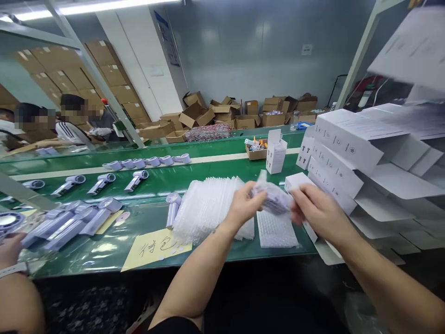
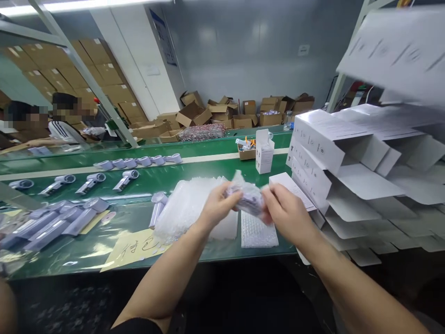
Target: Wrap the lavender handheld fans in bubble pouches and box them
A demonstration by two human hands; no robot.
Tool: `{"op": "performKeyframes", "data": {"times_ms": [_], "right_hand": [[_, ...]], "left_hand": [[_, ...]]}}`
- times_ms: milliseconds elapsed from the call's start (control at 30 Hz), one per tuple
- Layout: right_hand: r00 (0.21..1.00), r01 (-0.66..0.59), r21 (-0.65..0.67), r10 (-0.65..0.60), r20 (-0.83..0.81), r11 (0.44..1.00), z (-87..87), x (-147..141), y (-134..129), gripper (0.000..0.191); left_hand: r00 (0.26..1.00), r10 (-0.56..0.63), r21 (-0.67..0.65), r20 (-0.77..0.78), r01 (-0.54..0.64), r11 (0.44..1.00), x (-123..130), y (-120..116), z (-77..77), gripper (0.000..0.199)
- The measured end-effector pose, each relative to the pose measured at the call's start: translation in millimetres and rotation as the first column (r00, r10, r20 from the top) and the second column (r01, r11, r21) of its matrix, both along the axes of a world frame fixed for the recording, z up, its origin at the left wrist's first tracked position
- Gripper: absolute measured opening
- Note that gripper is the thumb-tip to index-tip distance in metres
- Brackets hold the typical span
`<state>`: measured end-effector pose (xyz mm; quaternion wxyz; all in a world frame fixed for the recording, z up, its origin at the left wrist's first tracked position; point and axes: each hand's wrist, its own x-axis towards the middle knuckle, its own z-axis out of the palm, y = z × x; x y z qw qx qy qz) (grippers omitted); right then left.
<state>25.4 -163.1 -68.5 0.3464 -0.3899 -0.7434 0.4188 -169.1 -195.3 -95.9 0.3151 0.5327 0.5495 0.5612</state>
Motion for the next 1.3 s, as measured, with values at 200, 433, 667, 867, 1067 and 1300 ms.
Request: {"op": "performKeyframes", "data": {"times_ms": [200,433,667,867,1067,1300], "right_hand": [[0.623,0.142,0.433,-0.420,0.660,0.890,-66.9,69.8,-5.1,0.025],[0.609,-0.066,0.616,-0.458,0.648,0.785,-57.7,32.8,-7.7,0.027],[0.579,-0.341,0.571,-0.312,0.753,0.746,1.8,-3.5,7.8,0.043],[0.864,-0.323,0.509,0.029,0.503,0.798,-13.1,-6.1,31.8,0.031],[0.995,-0.029,0.632,-0.036,0.091,0.774,-60.6,-36.5,24.1,0.045],[0.996,0.082,0.541,-0.057,-0.062,0.837,-78.8,-36.8,27.6,0.053]], "left_hand": [[0.908,0.201,-0.016,0.367,-0.210,0.978,-53.4,-4.3,22.0,0.034],[0.810,0.295,-0.070,0.506,-0.303,0.951,-73.7,-7.4,27.0,0.034],[0.641,0.267,-0.051,0.720,-0.334,0.941,-72.0,15.8,30.8,0.032],[0.938,0.226,0.028,0.264,-0.242,0.970,-45.3,24.7,55.7,0.028],[0.597,0.314,0.214,-0.738,-0.234,0.948,-7.3,25.5,95.7,0.015],[0.302,-0.283,-0.261,-0.910,0.114,0.959,9.3,22.7,89.9,0.048]]}}
